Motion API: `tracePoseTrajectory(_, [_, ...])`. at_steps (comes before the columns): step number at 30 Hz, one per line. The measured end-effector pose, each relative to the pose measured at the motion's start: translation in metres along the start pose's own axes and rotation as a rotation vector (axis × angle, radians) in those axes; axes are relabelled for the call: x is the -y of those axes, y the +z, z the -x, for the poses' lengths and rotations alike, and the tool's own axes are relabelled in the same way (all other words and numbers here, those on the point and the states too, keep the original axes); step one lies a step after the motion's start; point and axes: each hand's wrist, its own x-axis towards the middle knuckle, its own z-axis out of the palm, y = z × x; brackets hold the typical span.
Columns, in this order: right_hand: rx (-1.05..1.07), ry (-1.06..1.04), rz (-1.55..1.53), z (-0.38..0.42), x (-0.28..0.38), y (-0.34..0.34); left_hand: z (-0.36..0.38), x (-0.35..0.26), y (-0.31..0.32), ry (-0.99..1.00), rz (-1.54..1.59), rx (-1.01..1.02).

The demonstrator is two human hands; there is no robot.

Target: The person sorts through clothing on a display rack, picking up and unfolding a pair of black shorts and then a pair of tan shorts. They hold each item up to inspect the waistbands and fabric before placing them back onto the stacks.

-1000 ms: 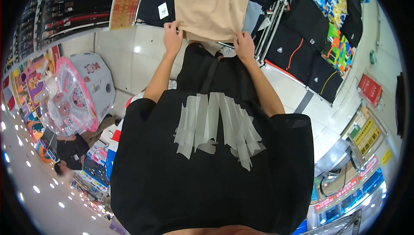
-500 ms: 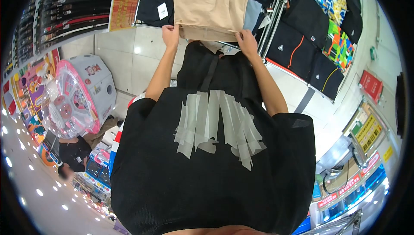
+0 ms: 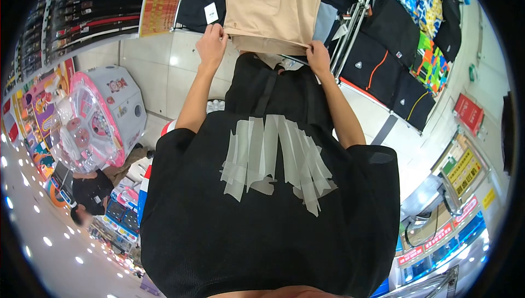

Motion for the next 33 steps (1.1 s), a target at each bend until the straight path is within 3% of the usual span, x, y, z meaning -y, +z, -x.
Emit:
tracePoseTrajectory(3, [0.011, 0.000, -0.019, 0.000, 0.004, 0.001, 0.000, -0.014, 0.003, -0.180, 0.114, -0.148])
tracePoseTrajectory(6, [0.015, 0.004, -0.032, 0.001, 0.008, 0.001, 0.006, 0.024, 0.093, -0.725, 0.657, -0.192])
tracePoseTrajectory(9, [-0.009, 0.016, -0.028, 0.000, 0.002, 0.006, -0.013, -0.018, 0.077, -1.027, 1.151, -0.061])
tracePoseTrajectory(10, [-0.036, 0.043, -0.038, -0.001, -0.001, 0.006, -0.017, -0.017, 0.081, -0.980, 1.101, -0.045])
tracePoseTrajectory(13, [-0.094, 0.084, -0.065, -0.004, -0.011, -0.002, -0.029, 0.005, 0.076, -0.524, 0.448, -0.003])
tracePoseTrajectory(14, [-0.110, 0.091, -0.073, -0.006, -0.013, -0.004, -0.033, 0.002, 0.061, -0.482, 0.334, 0.011])
tracePoseTrajectory(20, [-0.130, 0.164, -0.135, -0.016, -0.008, -0.020, -0.045, 0.000, -0.002, -0.067, -0.087, 0.254])
tracePoseTrajectory(33, [-0.105, 0.203, -0.184, -0.018, -0.005, -0.030, -0.013, -0.005, -0.011, -0.113, 0.053, 0.294])
